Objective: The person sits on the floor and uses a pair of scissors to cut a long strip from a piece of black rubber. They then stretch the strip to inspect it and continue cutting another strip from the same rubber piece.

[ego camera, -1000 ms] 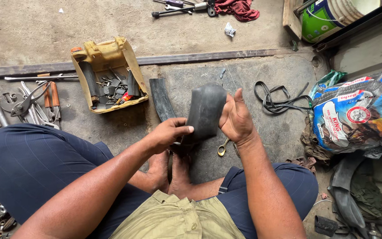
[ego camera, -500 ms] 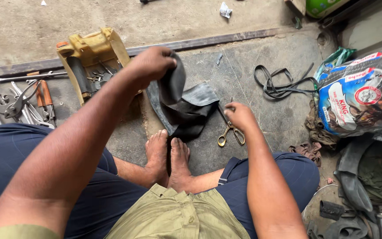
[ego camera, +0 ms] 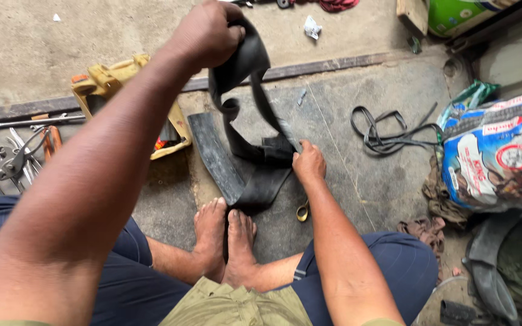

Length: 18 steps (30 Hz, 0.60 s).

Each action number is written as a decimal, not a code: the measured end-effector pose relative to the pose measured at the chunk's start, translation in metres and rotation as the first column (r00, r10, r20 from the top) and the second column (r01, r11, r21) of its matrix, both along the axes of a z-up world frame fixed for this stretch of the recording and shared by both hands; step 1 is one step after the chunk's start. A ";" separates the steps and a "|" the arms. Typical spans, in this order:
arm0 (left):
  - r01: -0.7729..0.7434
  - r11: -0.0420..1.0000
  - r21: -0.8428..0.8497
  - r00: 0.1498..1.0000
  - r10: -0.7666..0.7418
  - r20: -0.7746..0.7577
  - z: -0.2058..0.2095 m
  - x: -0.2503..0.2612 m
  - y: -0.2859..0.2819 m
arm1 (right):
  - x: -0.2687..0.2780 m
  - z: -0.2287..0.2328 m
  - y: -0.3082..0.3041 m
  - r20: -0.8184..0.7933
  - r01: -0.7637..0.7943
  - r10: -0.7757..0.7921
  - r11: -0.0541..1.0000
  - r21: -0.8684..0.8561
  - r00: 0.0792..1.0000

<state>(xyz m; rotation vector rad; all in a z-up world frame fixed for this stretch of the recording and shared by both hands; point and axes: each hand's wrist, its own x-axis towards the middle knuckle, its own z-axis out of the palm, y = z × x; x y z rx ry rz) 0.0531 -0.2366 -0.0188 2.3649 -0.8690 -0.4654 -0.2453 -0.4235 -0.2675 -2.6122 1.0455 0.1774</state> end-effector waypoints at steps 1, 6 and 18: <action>-0.022 1.000 -0.004 0.997 0.023 0.071 -0.003 0.002 -0.003 | 0.002 -0.005 -0.001 -0.049 -0.036 0.034 0.999 -0.031 0.998; -0.132 0.991 0.035 0.991 0.131 0.042 -0.049 -0.025 0.005 | 0.012 -0.019 -0.016 -0.041 -0.023 0.023 1.000 -0.004 0.999; 0.470 0.855 0.219 0.868 -0.404 -0.287 -0.094 -0.152 0.071 | 0.036 0.000 -0.026 -0.047 0.027 -0.024 0.998 0.057 0.999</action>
